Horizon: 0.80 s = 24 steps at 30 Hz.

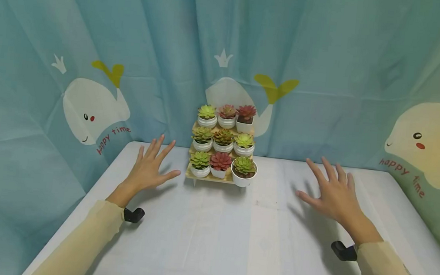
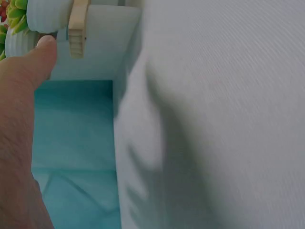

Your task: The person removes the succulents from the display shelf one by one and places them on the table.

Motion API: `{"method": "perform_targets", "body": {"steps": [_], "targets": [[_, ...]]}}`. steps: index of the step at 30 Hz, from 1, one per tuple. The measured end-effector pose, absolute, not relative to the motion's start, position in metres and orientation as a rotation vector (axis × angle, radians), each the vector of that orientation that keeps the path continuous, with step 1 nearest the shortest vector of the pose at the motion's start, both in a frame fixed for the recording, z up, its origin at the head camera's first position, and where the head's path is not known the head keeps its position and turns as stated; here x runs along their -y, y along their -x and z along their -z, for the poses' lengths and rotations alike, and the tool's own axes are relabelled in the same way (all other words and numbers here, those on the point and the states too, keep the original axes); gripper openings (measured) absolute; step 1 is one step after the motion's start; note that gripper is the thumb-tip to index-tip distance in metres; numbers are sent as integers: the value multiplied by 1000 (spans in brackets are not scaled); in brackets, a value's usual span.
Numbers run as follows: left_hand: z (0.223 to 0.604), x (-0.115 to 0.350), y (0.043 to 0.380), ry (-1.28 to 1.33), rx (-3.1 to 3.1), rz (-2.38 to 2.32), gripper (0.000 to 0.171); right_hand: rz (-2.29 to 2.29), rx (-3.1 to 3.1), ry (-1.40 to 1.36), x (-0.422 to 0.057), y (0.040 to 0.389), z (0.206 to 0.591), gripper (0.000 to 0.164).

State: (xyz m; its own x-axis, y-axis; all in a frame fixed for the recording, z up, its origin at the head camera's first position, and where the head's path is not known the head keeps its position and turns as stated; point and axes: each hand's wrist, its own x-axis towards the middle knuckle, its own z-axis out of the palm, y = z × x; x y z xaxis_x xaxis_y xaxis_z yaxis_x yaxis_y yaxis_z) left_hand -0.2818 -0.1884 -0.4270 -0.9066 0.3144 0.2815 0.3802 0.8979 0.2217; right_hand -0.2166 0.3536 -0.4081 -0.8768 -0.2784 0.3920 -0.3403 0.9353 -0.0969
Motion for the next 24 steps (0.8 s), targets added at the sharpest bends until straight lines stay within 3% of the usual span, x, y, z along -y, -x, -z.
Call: {"method": "perform_targets", "body": {"steps": [13,24], "targets": [[426,163,287,755,2692,1031,117,-522,2683,-626,-330,224,393,97],[419,144,289,770,2619,1505,111,-802,2706,-678,-298,232,393,89]]}}
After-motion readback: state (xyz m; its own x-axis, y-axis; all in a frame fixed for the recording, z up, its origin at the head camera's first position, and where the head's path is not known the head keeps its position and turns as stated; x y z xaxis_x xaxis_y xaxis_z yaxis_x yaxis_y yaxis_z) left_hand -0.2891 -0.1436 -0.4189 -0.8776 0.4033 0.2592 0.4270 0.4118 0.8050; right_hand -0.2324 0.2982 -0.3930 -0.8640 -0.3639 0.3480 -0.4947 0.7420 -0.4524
